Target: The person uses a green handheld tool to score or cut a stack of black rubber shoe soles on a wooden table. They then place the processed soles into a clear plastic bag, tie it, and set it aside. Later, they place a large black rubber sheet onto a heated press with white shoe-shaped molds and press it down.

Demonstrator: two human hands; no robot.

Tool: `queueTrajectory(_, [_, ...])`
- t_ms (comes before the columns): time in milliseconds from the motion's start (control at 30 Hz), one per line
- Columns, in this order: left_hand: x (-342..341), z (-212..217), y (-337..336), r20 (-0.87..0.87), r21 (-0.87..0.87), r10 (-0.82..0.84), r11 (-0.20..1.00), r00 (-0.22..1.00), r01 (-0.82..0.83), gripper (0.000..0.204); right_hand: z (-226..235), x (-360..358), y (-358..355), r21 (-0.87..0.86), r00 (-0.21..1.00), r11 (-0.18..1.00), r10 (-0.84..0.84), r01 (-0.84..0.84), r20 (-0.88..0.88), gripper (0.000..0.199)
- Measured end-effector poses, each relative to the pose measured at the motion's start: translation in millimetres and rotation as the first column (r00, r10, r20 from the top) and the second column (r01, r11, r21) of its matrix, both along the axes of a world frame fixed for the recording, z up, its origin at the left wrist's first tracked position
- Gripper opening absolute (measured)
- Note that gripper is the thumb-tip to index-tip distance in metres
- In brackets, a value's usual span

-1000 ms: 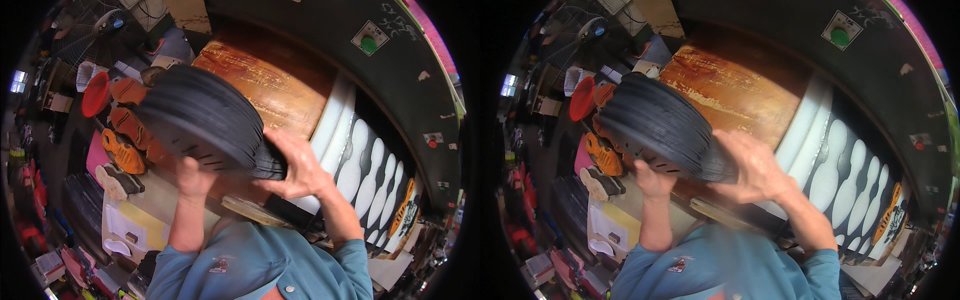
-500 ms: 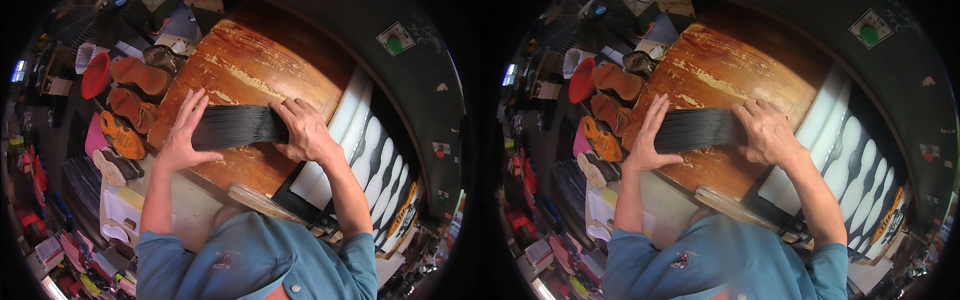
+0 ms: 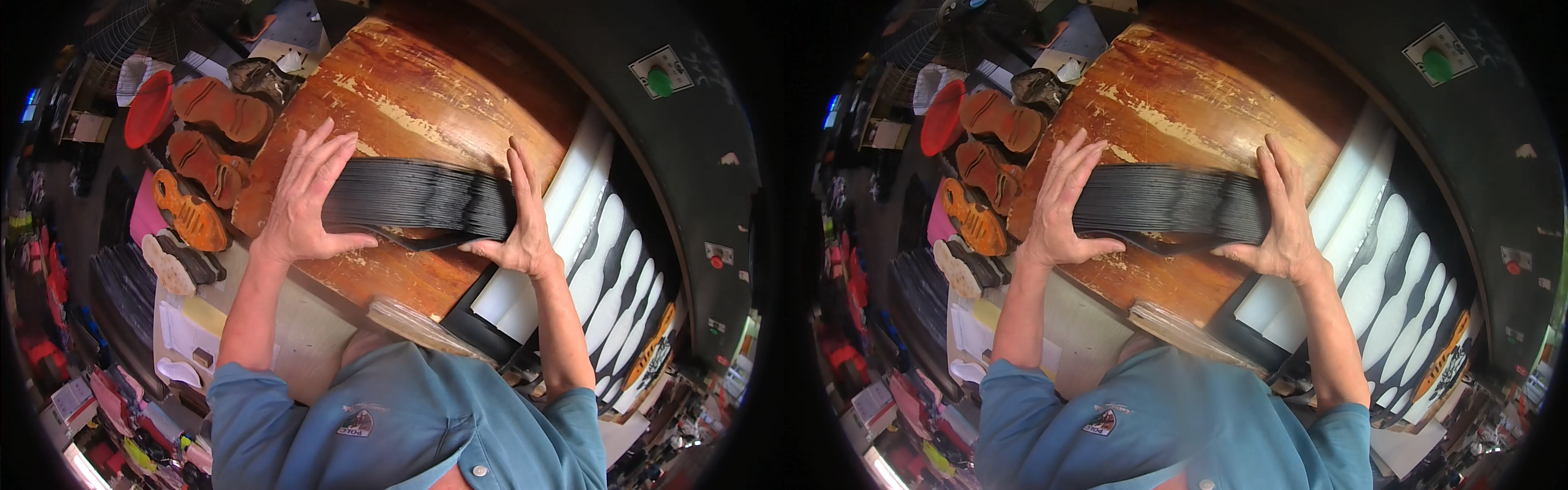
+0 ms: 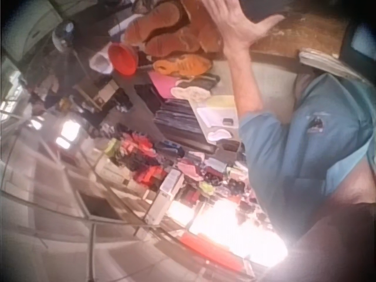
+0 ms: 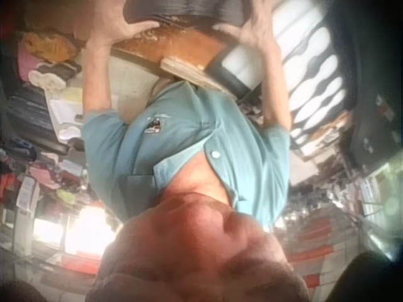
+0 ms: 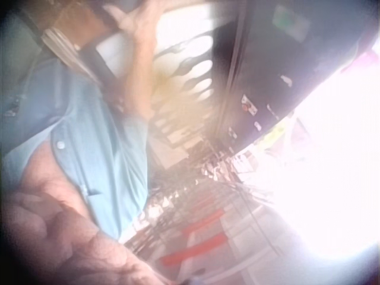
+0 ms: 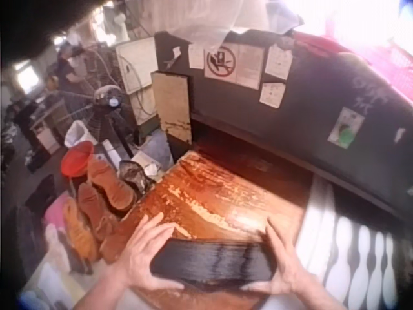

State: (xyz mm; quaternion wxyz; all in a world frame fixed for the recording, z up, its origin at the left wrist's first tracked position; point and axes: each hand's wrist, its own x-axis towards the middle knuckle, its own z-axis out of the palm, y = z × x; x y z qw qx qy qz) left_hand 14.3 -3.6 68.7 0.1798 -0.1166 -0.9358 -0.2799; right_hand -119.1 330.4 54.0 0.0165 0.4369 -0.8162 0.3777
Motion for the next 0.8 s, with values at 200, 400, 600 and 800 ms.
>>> queueTrajectory(200, [-5.5, 1.3, -3.0, 0.018, 0.087, -0.049, 0.995, 0.999, 0.047, 0.101, 15.2, 1.0, 4.3, 0.308, 0.985, 0.951, -0.029, -0.025, 0.169, 0.116])
queueTrajectory(400, [5.1, 2.1, 10.3, 0.049, 0.061, -0.011, 0.998, 0.999, 0.008, 0.096, 46.8, -2.3, -6.5, 0.4, 0.998, 0.916, -0.007, -0.017, 0.059, 0.119])
queueTrajectory(600, [6.0, 2.5, 18.1, 0.01, 0.049, 0.022, 0.999, 1.0, -0.022, 0.102, 52.6, 18.1, -54.7, 0.368, 0.98, 0.921, 0.176, -0.13, -0.096, 0.127])
queueTrajectory(800, [8.7, 2.7, 19.4, 0.098, 0.067, 0.096, 0.992, 0.991, -0.103, 0.097, 48.4, 13.7, -74.5, 0.366, 0.989, 0.924, 0.136, -0.106, -0.056, 0.095])
